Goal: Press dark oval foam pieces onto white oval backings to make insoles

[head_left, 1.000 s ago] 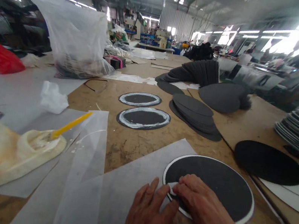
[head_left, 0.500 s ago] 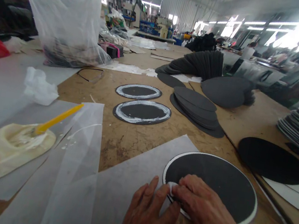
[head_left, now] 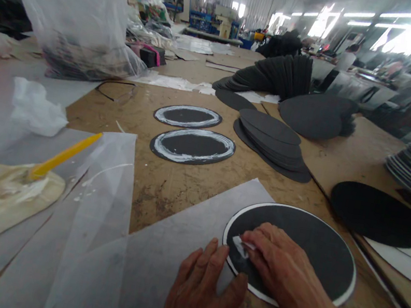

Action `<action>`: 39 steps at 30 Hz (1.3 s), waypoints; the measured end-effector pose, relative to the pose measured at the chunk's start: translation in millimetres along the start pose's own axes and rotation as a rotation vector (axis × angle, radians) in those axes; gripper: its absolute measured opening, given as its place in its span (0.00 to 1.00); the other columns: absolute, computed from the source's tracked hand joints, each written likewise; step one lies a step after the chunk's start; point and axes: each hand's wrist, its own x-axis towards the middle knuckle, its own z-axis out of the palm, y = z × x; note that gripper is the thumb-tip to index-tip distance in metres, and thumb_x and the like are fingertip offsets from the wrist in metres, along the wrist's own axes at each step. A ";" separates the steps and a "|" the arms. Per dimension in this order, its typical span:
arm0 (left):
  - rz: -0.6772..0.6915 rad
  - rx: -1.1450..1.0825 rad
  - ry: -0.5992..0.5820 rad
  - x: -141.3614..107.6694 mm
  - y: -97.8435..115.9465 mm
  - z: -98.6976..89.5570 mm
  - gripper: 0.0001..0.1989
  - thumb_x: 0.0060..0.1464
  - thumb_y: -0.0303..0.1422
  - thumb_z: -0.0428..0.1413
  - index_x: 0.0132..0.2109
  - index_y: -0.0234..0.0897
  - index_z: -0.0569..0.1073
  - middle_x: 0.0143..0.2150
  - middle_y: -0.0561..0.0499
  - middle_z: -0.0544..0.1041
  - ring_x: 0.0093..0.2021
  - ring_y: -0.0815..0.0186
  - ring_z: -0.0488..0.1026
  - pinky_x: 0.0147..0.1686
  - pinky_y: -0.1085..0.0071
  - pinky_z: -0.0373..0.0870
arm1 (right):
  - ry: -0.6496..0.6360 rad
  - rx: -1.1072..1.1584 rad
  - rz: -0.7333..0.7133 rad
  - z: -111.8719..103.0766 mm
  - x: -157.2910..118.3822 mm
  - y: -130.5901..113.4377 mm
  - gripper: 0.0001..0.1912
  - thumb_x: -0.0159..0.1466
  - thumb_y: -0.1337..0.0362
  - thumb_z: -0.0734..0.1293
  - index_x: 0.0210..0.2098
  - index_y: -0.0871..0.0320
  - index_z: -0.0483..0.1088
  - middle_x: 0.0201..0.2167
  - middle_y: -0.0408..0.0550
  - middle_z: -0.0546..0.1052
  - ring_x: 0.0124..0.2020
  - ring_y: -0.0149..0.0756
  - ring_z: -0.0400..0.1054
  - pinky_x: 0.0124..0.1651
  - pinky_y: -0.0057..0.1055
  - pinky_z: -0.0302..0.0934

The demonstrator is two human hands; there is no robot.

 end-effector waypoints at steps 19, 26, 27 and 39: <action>-0.004 0.019 -0.077 5.0 0.0 -5.1 0.18 0.54 0.38 0.52 0.53 0.54 0.67 0.56 0.50 0.66 0.59 0.55 0.58 0.52 0.58 0.60 | -0.036 0.103 -0.059 -10.2 -9.1 -6.8 0.11 0.64 0.70 0.58 0.30 0.53 0.69 0.27 0.43 0.71 0.27 0.32 0.66 0.29 0.28 0.61; 0.014 0.005 -0.110 3.9 -0.6 -6.1 0.20 0.54 0.37 0.53 0.55 0.55 0.65 0.57 0.50 0.64 0.60 0.54 0.57 0.53 0.57 0.60 | -0.029 0.135 -0.052 -4.3 -6.0 -5.7 0.14 0.65 0.69 0.56 0.27 0.52 0.68 0.26 0.43 0.70 0.27 0.33 0.65 0.29 0.28 0.61; -0.005 0.002 -0.113 3.9 -0.9 -6.3 0.21 0.54 0.37 0.52 0.55 0.55 0.64 0.58 0.50 0.64 0.60 0.54 0.56 0.53 0.56 0.59 | -0.025 0.140 -0.042 -3.9 -7.1 -6.1 0.14 0.65 0.70 0.55 0.28 0.52 0.69 0.27 0.43 0.70 0.28 0.32 0.65 0.30 0.28 0.61; -0.058 -0.019 -0.135 5.9 1.5 -7.8 0.20 0.55 0.36 0.52 0.54 0.56 0.65 0.59 0.51 0.62 0.61 0.53 0.55 0.55 0.54 0.58 | -0.023 0.150 0.001 0.6 -1.0 -4.6 0.10 0.62 0.75 0.59 0.31 0.57 0.68 0.30 0.45 0.70 0.31 0.33 0.65 0.33 0.29 0.60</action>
